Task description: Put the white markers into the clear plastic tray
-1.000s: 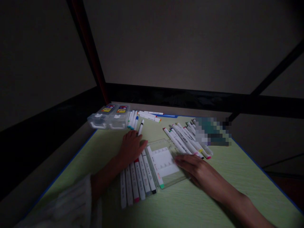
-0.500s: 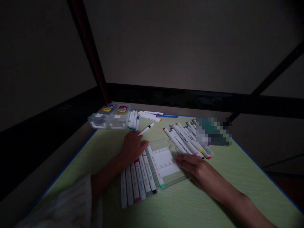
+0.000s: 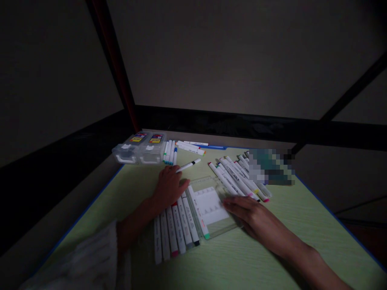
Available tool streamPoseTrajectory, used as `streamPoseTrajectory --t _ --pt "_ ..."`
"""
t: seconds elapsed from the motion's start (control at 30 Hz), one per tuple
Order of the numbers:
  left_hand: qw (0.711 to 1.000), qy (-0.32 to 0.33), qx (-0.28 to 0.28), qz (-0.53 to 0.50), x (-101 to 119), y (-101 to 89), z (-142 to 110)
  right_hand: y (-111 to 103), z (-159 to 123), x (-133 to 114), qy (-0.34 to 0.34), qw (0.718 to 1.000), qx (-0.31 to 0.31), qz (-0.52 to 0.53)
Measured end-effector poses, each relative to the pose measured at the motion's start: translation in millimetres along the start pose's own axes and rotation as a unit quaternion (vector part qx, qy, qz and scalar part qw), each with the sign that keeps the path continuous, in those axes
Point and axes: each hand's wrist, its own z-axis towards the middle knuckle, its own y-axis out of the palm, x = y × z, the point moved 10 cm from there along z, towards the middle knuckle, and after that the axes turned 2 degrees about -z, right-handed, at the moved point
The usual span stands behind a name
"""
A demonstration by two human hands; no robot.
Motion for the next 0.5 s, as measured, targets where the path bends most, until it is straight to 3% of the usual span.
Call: streamPoseTrajectory --t 0.5 --pt "0.998 0.009 0.000 -0.056 2.0 0.6 0.5 1.3 -1.5 1.2 0.005 1.000 0.002 0.012"
